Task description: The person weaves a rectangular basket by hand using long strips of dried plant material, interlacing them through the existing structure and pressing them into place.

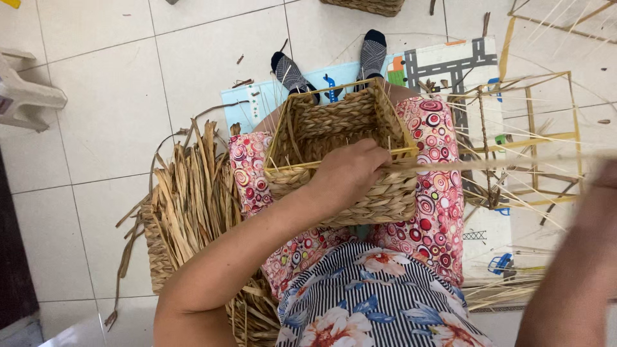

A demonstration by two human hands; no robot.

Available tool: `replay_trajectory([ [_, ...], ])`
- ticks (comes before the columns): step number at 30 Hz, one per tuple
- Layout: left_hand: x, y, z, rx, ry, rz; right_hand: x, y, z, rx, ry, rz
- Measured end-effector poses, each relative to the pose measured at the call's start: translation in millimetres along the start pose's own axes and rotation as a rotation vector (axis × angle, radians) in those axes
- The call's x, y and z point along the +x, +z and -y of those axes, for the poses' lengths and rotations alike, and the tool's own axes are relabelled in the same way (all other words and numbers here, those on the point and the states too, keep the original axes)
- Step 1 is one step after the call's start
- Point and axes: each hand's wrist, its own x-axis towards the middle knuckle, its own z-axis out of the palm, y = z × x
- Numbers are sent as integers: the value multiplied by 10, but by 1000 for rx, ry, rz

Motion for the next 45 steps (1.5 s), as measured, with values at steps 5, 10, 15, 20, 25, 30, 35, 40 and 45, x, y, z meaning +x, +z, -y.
replay_trajectory([
  [5, -2, 41, 38, -42, -4, -75, -1376, 1597, -606, -476, -537, 843],
  [10, -133, 34, 26, -94, -61, -127, -1637, 2063, -313, -544, -538, 813],
  [15, -89, 83, -11, -37, -11, -206, -1784, 2105, -327, -550, -583, 749],
  [20, -221, 34, -59, -32, -13, -278, -1772, 2080, -389, -619, -622, 672],
  [25, -407, 95, -95, 478, 45, -243, -1755, 2093, -407, -530, -525, 663],
  [30, -417, 138, -60, 591, 70, -155, -1760, 2075, -387, -582, -618, 671],
  [35, -348, -95, 84, 388, -152, 91, -1723, 2044, -415, -477, -467, 659],
  [40, -424, -182, 95, 254, -241, -28, -1689, 1970, -187, -297, -286, 696],
  [45, -470, -51, 138, 564, -117, -77, -2120, 1796, 370, -1296, -277, 776],
])
